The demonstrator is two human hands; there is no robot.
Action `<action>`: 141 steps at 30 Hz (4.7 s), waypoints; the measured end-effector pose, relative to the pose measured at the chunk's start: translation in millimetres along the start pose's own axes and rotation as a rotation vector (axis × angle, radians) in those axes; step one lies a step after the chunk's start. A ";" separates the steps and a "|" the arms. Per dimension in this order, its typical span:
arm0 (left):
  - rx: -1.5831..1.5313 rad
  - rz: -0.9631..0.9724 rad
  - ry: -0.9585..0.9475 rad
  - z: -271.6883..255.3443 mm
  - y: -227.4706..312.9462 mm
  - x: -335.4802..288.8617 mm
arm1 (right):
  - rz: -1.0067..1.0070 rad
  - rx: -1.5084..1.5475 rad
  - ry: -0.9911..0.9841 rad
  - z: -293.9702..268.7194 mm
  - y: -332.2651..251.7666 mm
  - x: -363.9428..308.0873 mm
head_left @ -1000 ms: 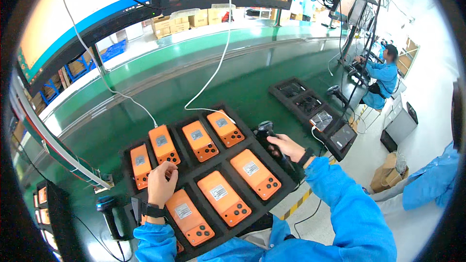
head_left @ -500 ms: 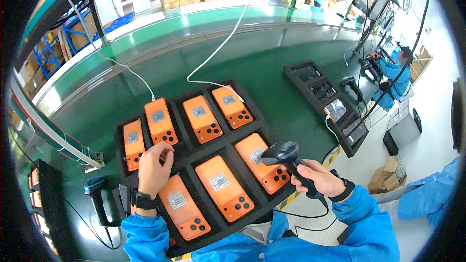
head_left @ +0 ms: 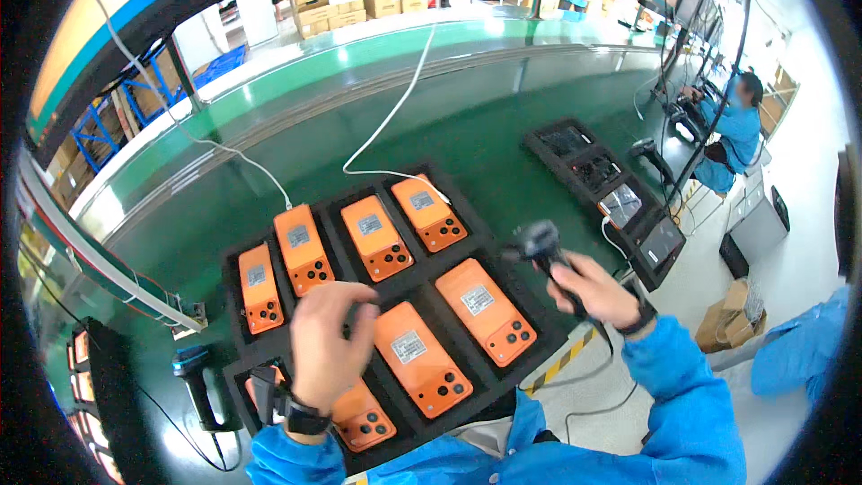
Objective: Connecting cables and using a barcode scanner to test and log electronic modules on an assembly line.
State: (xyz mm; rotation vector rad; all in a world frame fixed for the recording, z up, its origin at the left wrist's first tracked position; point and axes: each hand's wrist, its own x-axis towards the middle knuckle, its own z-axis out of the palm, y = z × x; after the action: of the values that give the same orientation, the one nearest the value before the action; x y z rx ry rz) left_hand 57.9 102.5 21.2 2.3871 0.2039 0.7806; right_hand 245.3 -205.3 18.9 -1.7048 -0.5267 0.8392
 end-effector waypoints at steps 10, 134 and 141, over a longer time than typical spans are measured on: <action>0.340 0.101 -0.080 94.8 18.9 7.9 | -0.256 -0.655 0.520 -57.4 75.5 106.8; 0.300 -0.098 -0.102 -7.6 -72.3 -29.9 | -0.834 -1.166 0.004 88.5 -122.9 75.3; 0.276 -0.087 -0.106 -0.6 -87.4 -37.7 | -0.989 -0.843 0.356 138.5 -73.2 196.1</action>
State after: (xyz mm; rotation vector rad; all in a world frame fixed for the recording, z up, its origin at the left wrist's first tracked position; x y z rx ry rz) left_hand 30.5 160.8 -48.9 2.6504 0.3912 0.6168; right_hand 272.9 44.1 17.4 -1.9056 -1.4296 -0.4691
